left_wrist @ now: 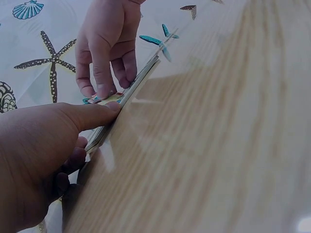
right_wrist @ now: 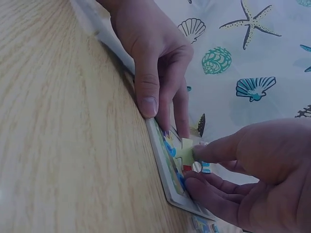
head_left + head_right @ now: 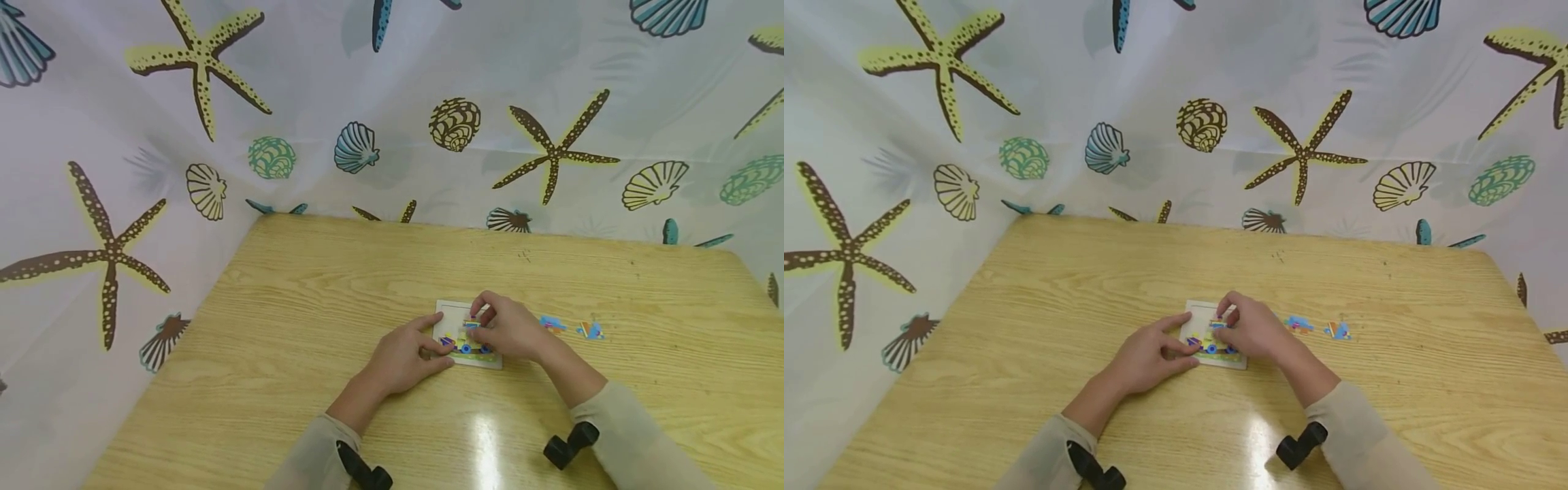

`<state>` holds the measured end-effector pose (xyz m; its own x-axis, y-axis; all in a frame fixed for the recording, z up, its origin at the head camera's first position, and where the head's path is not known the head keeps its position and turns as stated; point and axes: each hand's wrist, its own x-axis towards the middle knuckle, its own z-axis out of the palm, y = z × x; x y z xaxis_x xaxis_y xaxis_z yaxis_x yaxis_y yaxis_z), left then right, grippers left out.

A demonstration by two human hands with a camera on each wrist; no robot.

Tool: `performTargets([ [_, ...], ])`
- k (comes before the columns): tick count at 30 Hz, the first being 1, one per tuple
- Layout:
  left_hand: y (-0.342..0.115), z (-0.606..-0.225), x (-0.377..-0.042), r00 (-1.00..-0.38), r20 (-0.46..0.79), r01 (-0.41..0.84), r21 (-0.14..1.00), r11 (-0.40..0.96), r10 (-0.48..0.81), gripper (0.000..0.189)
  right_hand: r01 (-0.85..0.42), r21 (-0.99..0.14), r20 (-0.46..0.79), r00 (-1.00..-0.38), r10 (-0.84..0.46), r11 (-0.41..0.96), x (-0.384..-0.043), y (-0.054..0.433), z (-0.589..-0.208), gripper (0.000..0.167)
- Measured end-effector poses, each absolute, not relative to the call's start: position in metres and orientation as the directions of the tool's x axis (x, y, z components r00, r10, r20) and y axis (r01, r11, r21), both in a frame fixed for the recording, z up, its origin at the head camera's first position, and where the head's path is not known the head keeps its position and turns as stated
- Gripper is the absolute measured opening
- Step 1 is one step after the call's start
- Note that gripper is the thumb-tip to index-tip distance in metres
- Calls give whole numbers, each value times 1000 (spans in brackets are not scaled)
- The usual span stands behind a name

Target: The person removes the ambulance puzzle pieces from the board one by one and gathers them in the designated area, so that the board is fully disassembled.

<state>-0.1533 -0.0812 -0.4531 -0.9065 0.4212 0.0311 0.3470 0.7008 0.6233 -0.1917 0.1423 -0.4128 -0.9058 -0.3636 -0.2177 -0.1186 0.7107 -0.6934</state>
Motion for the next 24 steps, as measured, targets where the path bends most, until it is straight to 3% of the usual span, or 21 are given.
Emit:
performTargets([
  [3,-81,-454,-153,-907,27,345,619,706,420,28,-93,-735,-226,-901,-372,671,-190,145,-413,18],
  [13,-80,-450,-153,-910,20,335,622,708,413,28,-37,-857,-200,-896,-397,514,-188,162,-415,16],
  [19,-80,-453,-154,-908,34,347,620,704,417,28,59,-920,-223,-893,-392,389,-186,174,-420,27],
  [24,-81,-453,-153,-909,39,345,632,694,416,28,76,-926,-228,-894,-385,370,-183,183,-419,36],
])
